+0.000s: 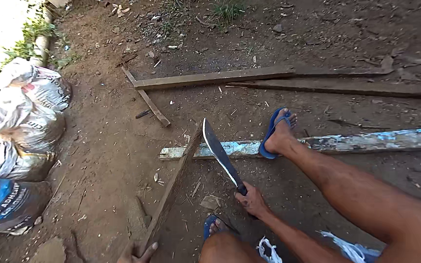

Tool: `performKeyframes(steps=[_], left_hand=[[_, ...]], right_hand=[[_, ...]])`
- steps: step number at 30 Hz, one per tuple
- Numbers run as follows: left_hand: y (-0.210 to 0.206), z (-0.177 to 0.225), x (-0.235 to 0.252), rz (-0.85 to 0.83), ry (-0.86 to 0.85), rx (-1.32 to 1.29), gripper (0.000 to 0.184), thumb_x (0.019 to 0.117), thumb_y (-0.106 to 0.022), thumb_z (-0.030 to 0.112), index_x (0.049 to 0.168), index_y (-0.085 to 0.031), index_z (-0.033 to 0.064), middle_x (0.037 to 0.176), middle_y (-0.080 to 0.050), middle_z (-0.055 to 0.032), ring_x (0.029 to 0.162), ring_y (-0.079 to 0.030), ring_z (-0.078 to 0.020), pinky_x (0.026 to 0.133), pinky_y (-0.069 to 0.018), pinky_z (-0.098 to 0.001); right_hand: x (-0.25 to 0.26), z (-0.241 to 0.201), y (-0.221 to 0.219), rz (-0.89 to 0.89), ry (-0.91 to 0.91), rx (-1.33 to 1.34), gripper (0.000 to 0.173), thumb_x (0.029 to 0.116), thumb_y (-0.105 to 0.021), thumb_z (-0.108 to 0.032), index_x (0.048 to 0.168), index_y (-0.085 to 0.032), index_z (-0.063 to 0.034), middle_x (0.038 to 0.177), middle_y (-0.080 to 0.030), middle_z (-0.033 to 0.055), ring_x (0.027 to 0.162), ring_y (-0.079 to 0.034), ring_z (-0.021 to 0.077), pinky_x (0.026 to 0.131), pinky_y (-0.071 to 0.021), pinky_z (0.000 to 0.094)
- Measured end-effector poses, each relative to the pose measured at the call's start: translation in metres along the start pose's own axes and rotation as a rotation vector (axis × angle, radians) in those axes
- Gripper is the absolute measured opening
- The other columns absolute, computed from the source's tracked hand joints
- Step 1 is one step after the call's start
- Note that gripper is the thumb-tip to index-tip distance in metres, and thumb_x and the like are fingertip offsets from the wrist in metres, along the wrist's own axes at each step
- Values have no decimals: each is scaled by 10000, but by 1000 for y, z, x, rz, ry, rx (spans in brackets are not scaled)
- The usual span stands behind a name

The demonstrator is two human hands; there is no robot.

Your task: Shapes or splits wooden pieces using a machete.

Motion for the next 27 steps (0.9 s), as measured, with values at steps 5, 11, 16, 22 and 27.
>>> performKeyframes(steps=[5,11,16,22,27], left_hand=[[-42,114,20,151,-50,-58,662,858,-761,627,1146,-662,39,883,-685,-157,820,-679,-325,777,-568,-586],[-106,258,105,206,-163,-93,809,839,-730,693,1322,-594,59,1066,-731,-178,997,-720,-360,875,-572,-604],[-170,292,134,-29,-287,-24,1030,820,-788,619,1605,-336,130,1537,-496,-193,1413,-474,-403,1133,-353,-694],[-170,156,110,-72,-172,-161,775,958,-660,564,1512,-463,58,1418,-599,-192,1299,-599,-318,1110,-483,-523],[-216,98,67,-325,-60,-54,899,847,-783,597,1509,-462,81,1263,-686,-188,1167,-679,-330,1042,-528,-559]], right_hand=[[-8,-23,17,145,128,55,472,901,-726,-406,1228,-655,-73,890,-706,96,787,-691,230,753,-580,497],[-1,-51,50,272,222,-45,462,908,-748,-410,1220,-674,-78,947,-718,87,815,-695,216,777,-589,474],[35,-30,33,36,131,-371,559,943,-663,-223,1454,-518,-51,1336,-613,209,1116,-673,347,953,-560,531],[50,9,11,-130,3,-571,523,1006,-606,-255,1463,-439,-64,1218,-668,219,1093,-691,377,924,-564,552],[45,0,4,-153,43,-526,482,971,-671,-287,1389,-534,-91,1104,-709,189,1016,-706,359,900,-558,562]])
Point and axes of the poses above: each hand's wrist, its own x-axis towards the middle knuckle, its own y-axis out of the back of the hand, z = x × y, the point moved 10 cm from there along x, towards the middle knuckle
